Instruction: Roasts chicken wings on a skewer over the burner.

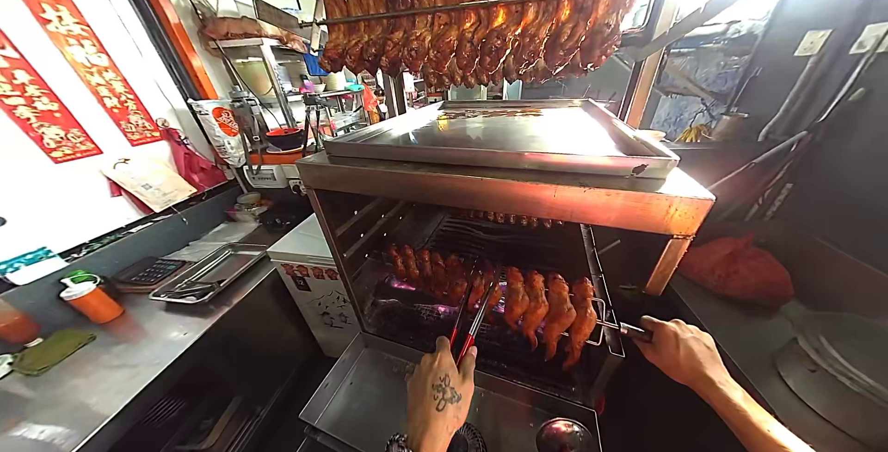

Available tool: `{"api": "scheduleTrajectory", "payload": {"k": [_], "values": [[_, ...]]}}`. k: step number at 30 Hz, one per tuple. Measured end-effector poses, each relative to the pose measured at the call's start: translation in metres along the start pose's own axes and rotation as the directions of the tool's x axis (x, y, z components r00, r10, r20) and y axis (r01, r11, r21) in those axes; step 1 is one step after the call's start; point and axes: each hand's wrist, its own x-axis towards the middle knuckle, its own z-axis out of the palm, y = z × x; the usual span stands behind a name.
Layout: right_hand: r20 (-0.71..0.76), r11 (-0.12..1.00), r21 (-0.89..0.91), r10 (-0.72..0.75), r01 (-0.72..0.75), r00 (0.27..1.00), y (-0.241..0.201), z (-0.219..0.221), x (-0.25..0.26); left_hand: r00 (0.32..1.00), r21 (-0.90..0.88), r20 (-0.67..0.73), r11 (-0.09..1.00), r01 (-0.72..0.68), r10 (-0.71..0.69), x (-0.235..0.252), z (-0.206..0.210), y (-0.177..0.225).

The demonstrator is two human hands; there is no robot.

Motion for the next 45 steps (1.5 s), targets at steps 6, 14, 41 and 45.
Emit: {"api": "scheduleTrajectory", "payload": {"k": [6, 14, 41, 45], "values": [[-0.016, 1.000, -0.008, 0.004, -0.005, 1.000, -0.001, 0.000, -0.002, 0.998, 0.060, 0.058, 0.998, 0.011, -0.014, -0.012, 0.010, 0.030], [-0.171, 0.999, -0.025, -0.035, 0.031, 0.985, 0.003, 0.014, -0.003, 0.995, 0.092, 0.094, 0.996, 0.014, -0.023, -0.011, 0.006, 0.041], [-0.037, 0.999, -0.014, -0.050, 0.050, 0.998, 0.001, -0.001, -0.006, 0.997, 0.116, 0.055, 0.992, 0.041, -0.048, -0.017, 0.017, 0.034], [-0.015, 0.999, 0.004, -0.048, 0.048, 0.999, 0.002, 0.000, -0.002, 0.997, 0.027, 0.058, 0.999, 0.043, -0.044, -0.034, 0.015, 0.010]]}}
